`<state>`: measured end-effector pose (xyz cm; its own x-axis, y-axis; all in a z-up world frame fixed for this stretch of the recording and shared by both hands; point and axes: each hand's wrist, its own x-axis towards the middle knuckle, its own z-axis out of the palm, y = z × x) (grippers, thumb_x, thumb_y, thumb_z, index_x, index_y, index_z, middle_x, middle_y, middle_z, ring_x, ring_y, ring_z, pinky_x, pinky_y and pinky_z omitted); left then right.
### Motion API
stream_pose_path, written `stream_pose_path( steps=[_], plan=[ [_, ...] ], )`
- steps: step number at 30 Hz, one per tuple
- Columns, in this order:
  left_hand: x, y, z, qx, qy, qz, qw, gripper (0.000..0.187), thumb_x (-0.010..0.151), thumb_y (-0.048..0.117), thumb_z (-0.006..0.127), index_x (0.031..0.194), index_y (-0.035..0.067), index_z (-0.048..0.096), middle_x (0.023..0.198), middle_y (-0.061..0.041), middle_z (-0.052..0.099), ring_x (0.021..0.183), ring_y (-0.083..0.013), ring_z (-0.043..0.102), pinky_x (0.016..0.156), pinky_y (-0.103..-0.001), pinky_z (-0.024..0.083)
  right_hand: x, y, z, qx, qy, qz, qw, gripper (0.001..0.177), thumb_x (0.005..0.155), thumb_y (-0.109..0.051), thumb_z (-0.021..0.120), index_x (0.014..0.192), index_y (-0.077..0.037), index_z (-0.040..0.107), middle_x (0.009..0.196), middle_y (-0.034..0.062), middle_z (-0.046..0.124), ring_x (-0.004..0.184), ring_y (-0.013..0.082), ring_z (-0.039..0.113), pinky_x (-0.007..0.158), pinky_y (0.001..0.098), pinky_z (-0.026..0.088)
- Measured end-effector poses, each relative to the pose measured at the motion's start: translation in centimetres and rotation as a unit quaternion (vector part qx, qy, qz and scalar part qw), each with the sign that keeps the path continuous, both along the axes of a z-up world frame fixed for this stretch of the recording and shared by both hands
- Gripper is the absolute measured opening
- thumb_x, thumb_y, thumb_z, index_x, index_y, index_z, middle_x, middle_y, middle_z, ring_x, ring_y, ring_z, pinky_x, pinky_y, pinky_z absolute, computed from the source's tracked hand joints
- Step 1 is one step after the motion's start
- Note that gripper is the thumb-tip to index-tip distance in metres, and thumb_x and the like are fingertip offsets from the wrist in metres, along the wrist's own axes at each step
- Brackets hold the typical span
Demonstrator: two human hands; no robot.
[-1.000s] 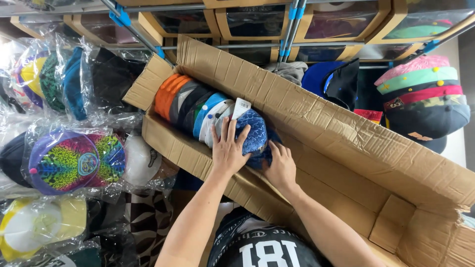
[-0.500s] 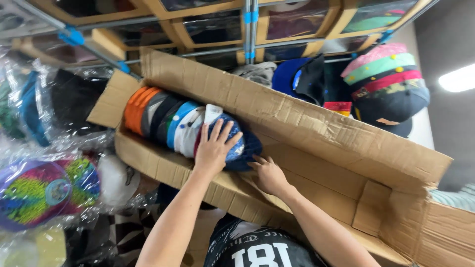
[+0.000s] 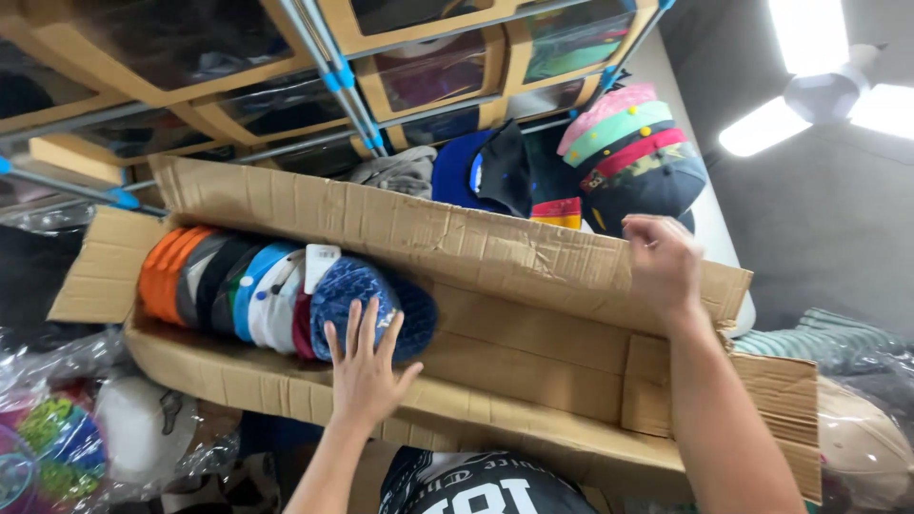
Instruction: The person organizes various caps by picking them up from stacks and placing them into a long cardboard box.
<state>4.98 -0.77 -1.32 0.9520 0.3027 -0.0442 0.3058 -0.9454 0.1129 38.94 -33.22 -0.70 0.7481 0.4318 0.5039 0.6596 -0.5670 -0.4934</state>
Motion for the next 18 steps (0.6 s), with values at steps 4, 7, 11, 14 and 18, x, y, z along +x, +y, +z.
stream_pose_path(
  steps=[4, 7, 11, 14, 18],
  plan=[
    [-0.8, -1.7, -1.9, -0.03, -0.139, 0.026, 0.989, 0.055, 0.086, 0.044, 0.068, 0.133, 0.016, 0.065, 0.15, -0.011, 0.052, 0.15, -0.0306, 0.036, 0.121, -0.061, 0.024, 9.5, -3.8, -1.5, -0.135, 0.078, -0.114, 0.981, 0.022, 0.094, -0.017, 0.066, 0.113, -0.016, 0.078, 0.105, 0.0052, 0.074, 0.099, 0.0264, 0.067, 0.091, 0.0411, 0.048],
    [-0.6, -1.8, -1.8, -0.018, -0.161, 0.048, 0.986, 0.046, 0.086, 0.039, 0.067, 0.125, 0.014, 0.07, 0.144, -0.008, 0.06, 0.146, -0.0281, 0.043, 0.121, -0.058, 0.029, 12.8, -2.6, 0.2, -0.26, 0.179, -0.105, 0.943, 0.056, 0.084, -0.022, 0.075, 0.138, -0.015, 0.061, 0.134, 0.0094, 0.056, 0.115, 0.0367, 0.051, 0.097, 0.0488, 0.045],
    [-0.8, -1.9, -1.6, -0.022, -0.143, 0.04, 0.989, 0.038, 0.087, 0.035, 0.066, 0.118, 0.013, 0.073, 0.143, -0.008, 0.06, 0.147, -0.0281, 0.042, 0.122, -0.055, 0.028, 14.4, -1.5, 0.1, -0.435, 0.214, -0.043, 0.874, 0.097, 0.072, -0.032, 0.09, 0.156, -0.022, 0.043, 0.152, 0.0058, 0.044, 0.126, 0.0354, 0.043, 0.105, 0.0456, 0.046],
    [-0.8, -2.0, -2.0, -0.031, -0.124, 0.053, 0.99, 0.039, 0.089, 0.036, 0.062, 0.119, 0.013, 0.073, 0.146, -0.008, 0.059, 0.149, -0.0267, 0.04, 0.124, -0.054, 0.025, 14.5, -1.8, 0.8, -0.487, 0.182, -0.034, 0.854, 0.068, 0.064, -0.047, 0.093, 0.118, -0.017, 0.065, 0.122, 0.0098, 0.056, 0.108, 0.033, 0.054, 0.082, 0.0482, 0.057],
    [-0.6, -2.1, -1.7, -0.016, -0.14, 0.052, 0.989, 0.038, 0.089, 0.036, 0.062, 0.117, 0.013, 0.074, 0.144, -0.007, 0.06, 0.147, -0.0265, 0.043, 0.123, -0.053, 0.027, 12.5, -0.2, 7.4, -0.593, 0.209, -0.035, 0.777, 0.065, 0.064, -0.053, 0.092, 0.125, -0.036, 0.074, 0.114, 0.0072, 0.076, 0.11, 0.0251, 0.07, 0.086, 0.038, 0.061]
  ],
)
